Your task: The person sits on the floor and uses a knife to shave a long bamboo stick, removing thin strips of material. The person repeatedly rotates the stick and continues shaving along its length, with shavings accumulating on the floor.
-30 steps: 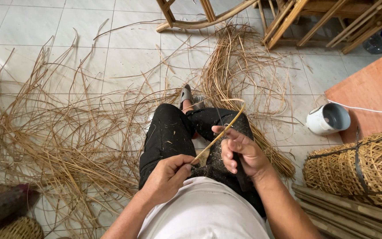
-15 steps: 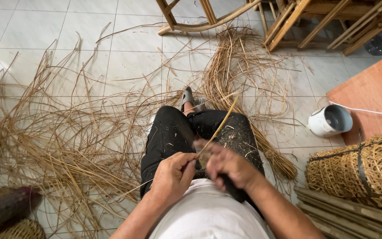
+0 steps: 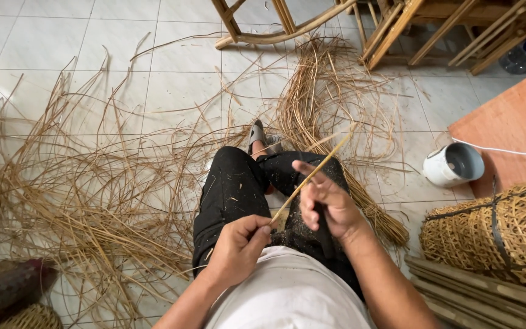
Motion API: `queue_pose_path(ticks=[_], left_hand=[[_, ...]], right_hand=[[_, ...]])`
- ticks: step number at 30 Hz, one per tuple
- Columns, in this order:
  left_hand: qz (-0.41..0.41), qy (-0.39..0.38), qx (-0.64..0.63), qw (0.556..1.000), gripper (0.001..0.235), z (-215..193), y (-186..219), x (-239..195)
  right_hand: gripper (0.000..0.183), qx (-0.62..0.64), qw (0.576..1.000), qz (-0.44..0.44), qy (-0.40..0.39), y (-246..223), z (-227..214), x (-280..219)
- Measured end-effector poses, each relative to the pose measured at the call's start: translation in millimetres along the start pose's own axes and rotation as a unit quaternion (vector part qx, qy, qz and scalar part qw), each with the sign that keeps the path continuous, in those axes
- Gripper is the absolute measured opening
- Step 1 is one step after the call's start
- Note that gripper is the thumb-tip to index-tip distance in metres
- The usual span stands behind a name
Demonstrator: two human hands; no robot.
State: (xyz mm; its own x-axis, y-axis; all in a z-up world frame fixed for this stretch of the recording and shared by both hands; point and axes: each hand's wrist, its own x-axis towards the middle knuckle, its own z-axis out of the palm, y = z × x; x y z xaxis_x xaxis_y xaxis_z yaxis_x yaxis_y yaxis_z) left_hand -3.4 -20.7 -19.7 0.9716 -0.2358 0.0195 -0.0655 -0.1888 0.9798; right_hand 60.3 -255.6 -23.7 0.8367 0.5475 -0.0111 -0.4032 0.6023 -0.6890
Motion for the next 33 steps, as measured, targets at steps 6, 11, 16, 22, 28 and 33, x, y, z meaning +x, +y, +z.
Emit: queue_pose_path(ticks=[6,11,16,22,28,33], left_hand=[[-0.086,-0.069,-0.116,0.987,0.018,-2.7,-8.4,-1.0],[-0.123,-0.058,-0.171,0.976,0.025,-6.0,-22.4,3.2],[-0.137,-0.090,-0.156,0.974,0.025,-8.1,-13.7,-0.8],[-0.114,-0.077,-0.117,0.984,0.022,-9.3,5.6,4.4],[-0.130,-0.033,-0.019,0.991,0.024,-18.6,-9.7,-7.4],[-0.181,0.035,-0.039,0.982,0.025,-25.5,-37.2,-1.6]], right_hand=[[0.066,-0.097,0.973,0.211,-0.015,8.1,23.5,-16.9],[0.067,-0.095,0.995,0.030,-0.030,0.5,15.3,-7.5],[0.066,-0.062,0.988,0.140,-0.026,5.3,3.3,-12.0],[0.071,-0.043,0.992,0.117,-0.018,13.1,24.4,-12.6],[0.036,-0.112,0.991,0.029,0.067,-35.6,-26.8,-6.8],[0.054,-0.316,0.941,0.118,-0.016,-33.6,46.7,-33.0]])
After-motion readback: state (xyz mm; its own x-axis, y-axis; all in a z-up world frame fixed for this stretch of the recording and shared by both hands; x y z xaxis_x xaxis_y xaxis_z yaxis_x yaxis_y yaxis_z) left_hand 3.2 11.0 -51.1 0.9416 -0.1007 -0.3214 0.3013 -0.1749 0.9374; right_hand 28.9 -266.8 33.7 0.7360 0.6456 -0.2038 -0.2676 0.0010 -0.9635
